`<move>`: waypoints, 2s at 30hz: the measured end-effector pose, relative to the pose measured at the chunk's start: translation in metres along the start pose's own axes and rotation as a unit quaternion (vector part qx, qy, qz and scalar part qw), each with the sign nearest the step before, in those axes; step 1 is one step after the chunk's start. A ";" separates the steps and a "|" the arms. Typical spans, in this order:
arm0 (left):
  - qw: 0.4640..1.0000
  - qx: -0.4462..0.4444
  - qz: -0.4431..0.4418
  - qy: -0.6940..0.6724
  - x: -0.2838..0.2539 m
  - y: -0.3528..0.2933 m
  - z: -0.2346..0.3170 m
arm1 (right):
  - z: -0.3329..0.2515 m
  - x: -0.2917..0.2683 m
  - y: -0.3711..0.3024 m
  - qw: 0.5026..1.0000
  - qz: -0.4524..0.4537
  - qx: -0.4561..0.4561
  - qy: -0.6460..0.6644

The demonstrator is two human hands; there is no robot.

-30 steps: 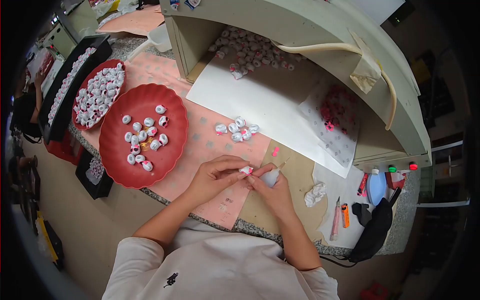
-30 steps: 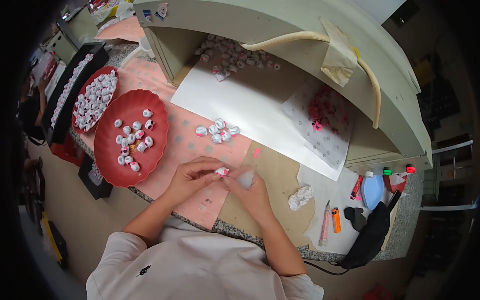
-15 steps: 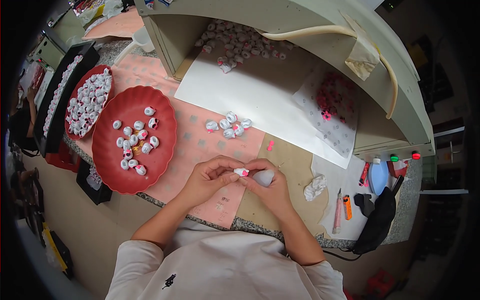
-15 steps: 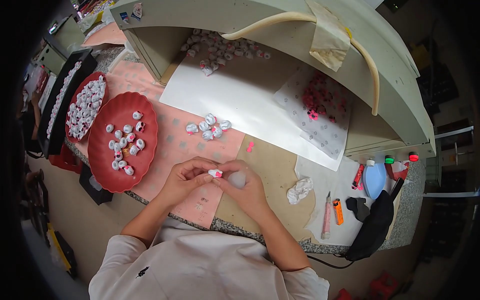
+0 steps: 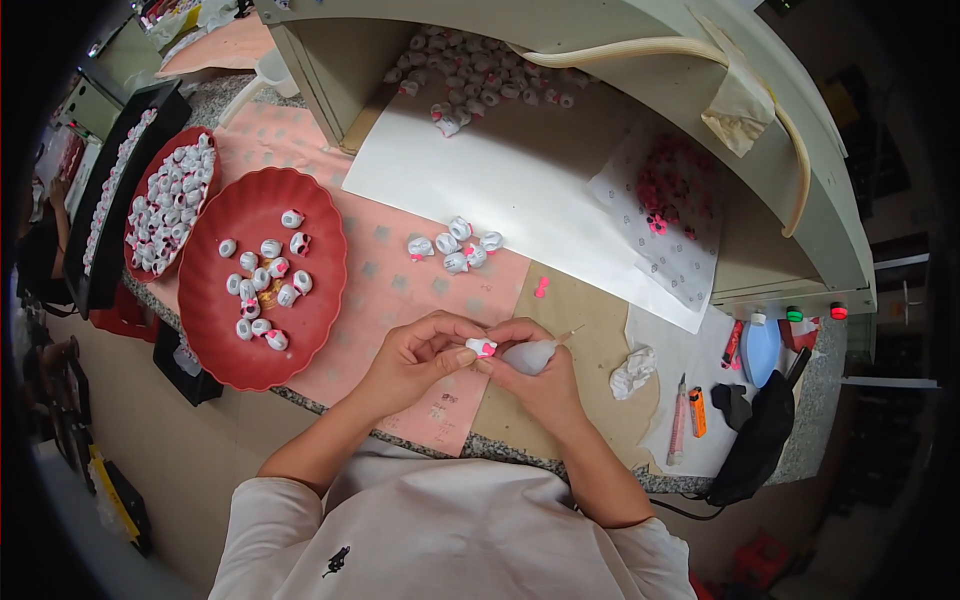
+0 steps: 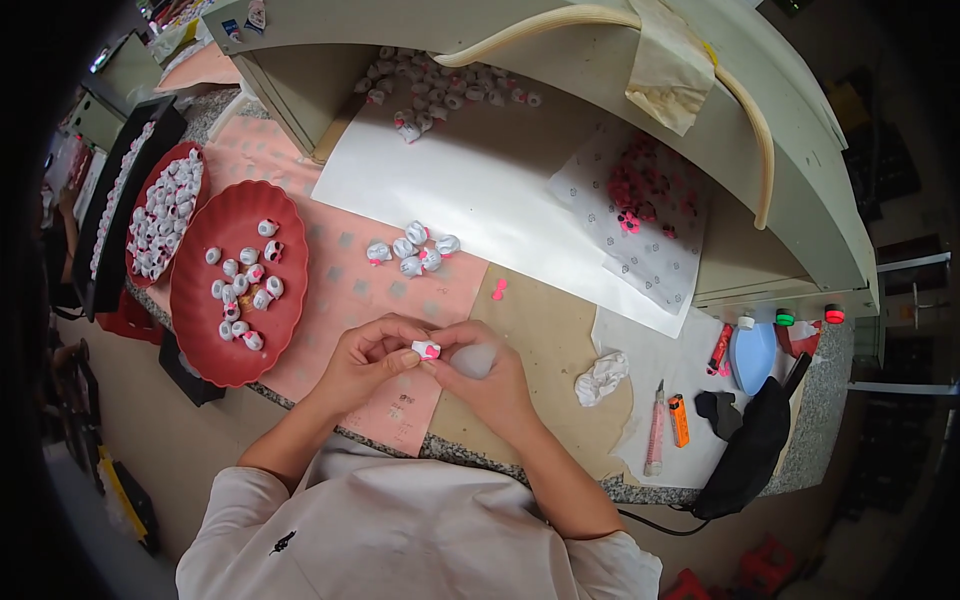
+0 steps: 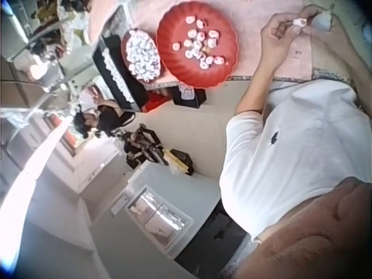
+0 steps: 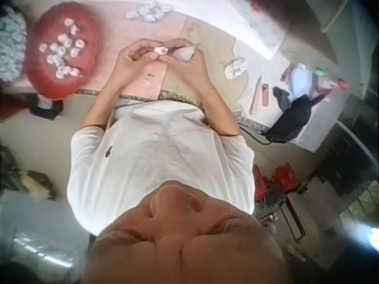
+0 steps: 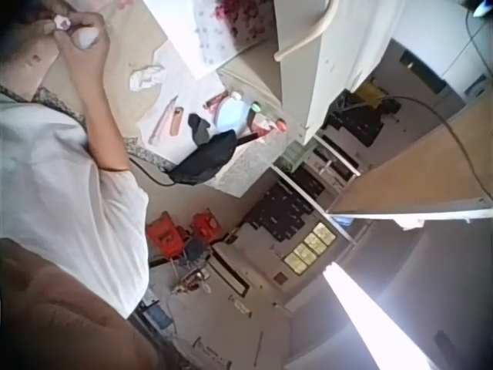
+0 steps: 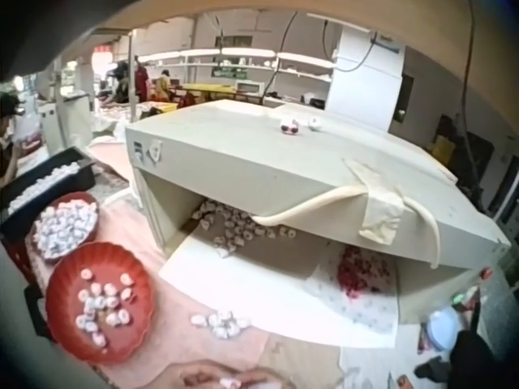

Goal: Assembling small white and pink plastic toy components at a factory workstation.

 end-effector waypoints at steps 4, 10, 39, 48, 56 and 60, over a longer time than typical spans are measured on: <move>1.000 -0.011 -0.001 -0.008 0.002 0.000 0.002 | -0.004 0.002 -0.001 0.999 -0.015 -0.043 -0.019; 0.999 -0.019 0.021 -0.021 -0.002 0.000 -0.001 | 0.000 0.004 0.002 0.999 -0.010 -0.026 0.017; 0.995 0.070 -0.008 -0.073 0.003 -0.125 0.062 | 0.007 0.119 -0.099 0.992 0.013 -0.078 0.093; 0.988 0.114 0.092 0.040 -0.009 -0.125 0.078 | 0.007 0.090 -0.083 0.994 -0.009 -0.058 0.095; 0.628 0.165 0.392 0.651 -0.067 -0.116 0.176 | -0.029 0.006 -0.061 0.971 0.158 -0.170 -0.061; 0.702 0.210 0.268 0.626 -0.019 -0.063 0.149 | -0.043 0.013 -0.063 0.962 0.149 -0.165 -0.157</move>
Point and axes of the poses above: each hand's wrist, its own y-axis towards the middle knuckle, its own x-axis out of the palm, z = x × y, the point moved 6 cm from there along y, towards the middle knuckle, and after that the axes turned 13 degrees about y, right-handed, at the moved point
